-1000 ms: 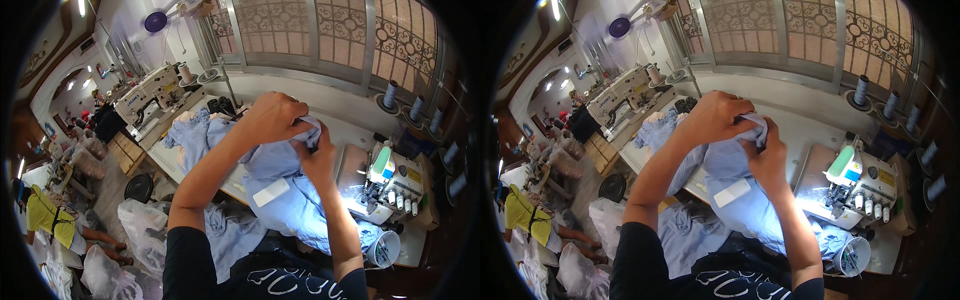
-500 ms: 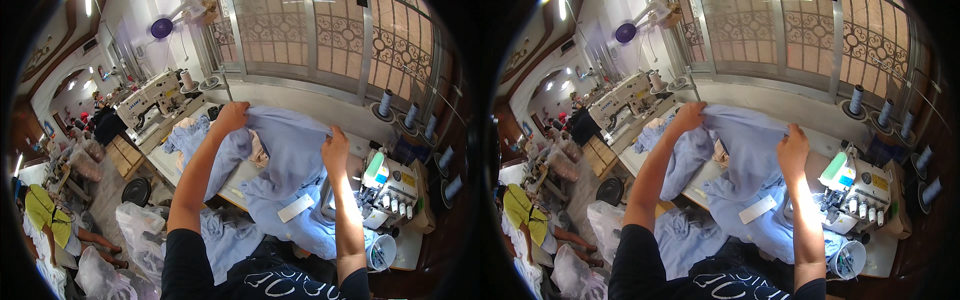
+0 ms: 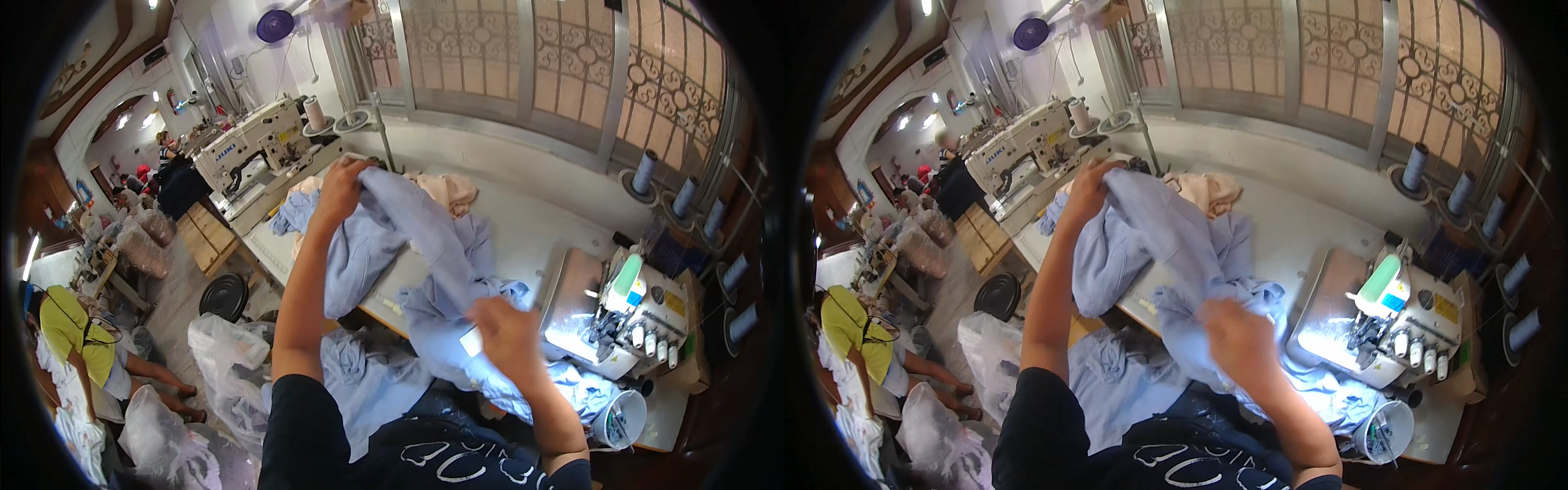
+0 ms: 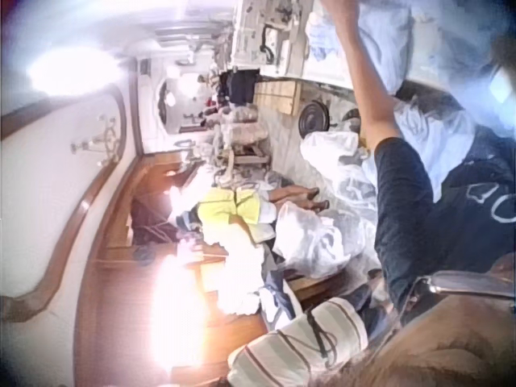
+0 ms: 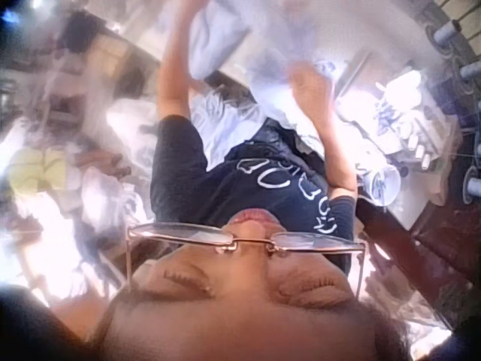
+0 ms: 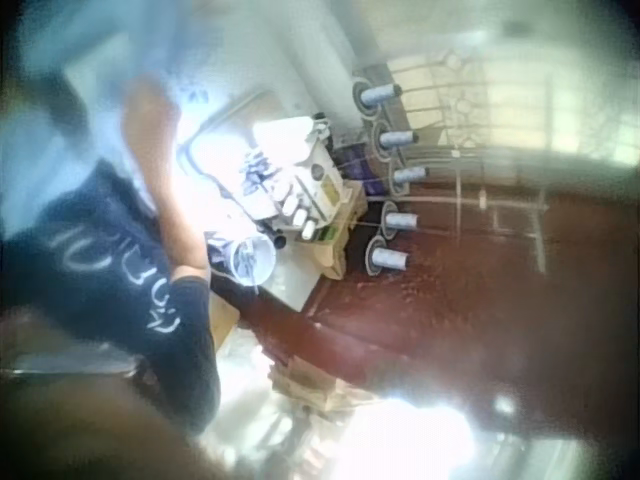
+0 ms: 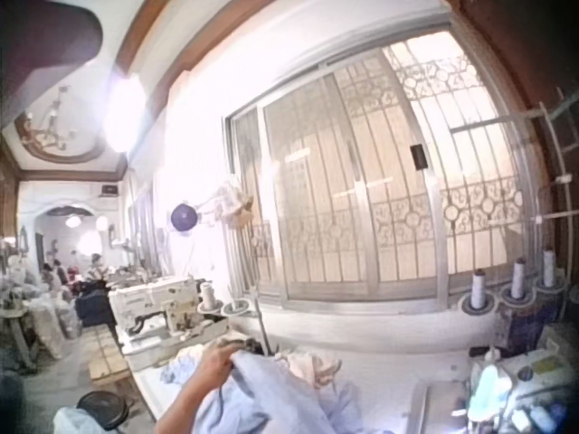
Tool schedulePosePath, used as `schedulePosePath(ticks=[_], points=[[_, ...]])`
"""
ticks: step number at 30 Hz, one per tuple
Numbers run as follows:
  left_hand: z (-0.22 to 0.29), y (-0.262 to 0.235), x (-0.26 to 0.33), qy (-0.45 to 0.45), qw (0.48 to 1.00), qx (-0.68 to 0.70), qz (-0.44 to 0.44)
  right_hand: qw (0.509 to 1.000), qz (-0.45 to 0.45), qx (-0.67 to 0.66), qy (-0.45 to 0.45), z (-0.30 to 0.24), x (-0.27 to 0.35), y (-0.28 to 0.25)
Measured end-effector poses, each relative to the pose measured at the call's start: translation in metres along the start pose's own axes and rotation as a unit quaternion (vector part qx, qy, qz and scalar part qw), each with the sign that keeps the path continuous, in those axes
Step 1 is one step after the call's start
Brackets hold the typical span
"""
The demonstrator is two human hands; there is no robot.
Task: The person aligns the edges of light blue shirts and sews them using an industrial sewing machine. They handle the fabric garments one at a time and use a small thread trimmer to cut the thread.
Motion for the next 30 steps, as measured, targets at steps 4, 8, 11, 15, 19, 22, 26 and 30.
schedulePosePath(ticks=[4, 8, 11, 15, 19, 22, 26, 30], points=[[-0.045, 0.020, 0.117, -0.220, 0.951, -0.062, -0.209, 0.983, -0.166, 0.050, -0.052, 0.005, 0.054, 0.091], [-0.060, 0.014, 0.179, -0.283, 0.924, 0.000, -0.256, 0.959, -0.267, 0.080, -0.049, 0.027, 0.067, 0.128], [-0.053, 0.018, 0.179, -0.333, 0.890, 0.053, -0.307, 0.946, -0.311, 0.086, -0.012, 0.048, 0.071, 0.127], [-0.057, 0.034, 0.135, -0.448, 0.800, 0.327, -0.226, 0.982, -0.176, 0.037, 0.052, 0.074, 0.002, 0.112], [-0.089, 0.043, 0.071, -0.398, 0.836, 0.377, -0.024, 0.986, 0.098, -0.093, -0.095, 0.062, -0.065, 0.047], [-0.046, 0.056, 0.066, -0.300, 0.946, 0.124, -0.009, 0.968, -0.065, -0.206, 0.131, 0.029, -0.027, -0.002], [0.098, 0.104, 0.106, -0.037, 0.981, 0.138, -0.130, 0.863, -0.102, -0.357, 0.343, 0.048, 0.090, -0.030], [0.218, 0.117, 0.161, 0.028, 0.852, 0.408, -0.327, 0.584, 0.060, -0.670, 0.454, 0.052, 0.217, 0.001]])
Point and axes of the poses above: each hand's wrist, its own x-axis away from the middle knuckle, its own y-axis out of the palm, z = x × y, the point moved 5 cm from there along -x, towards the middle knuckle
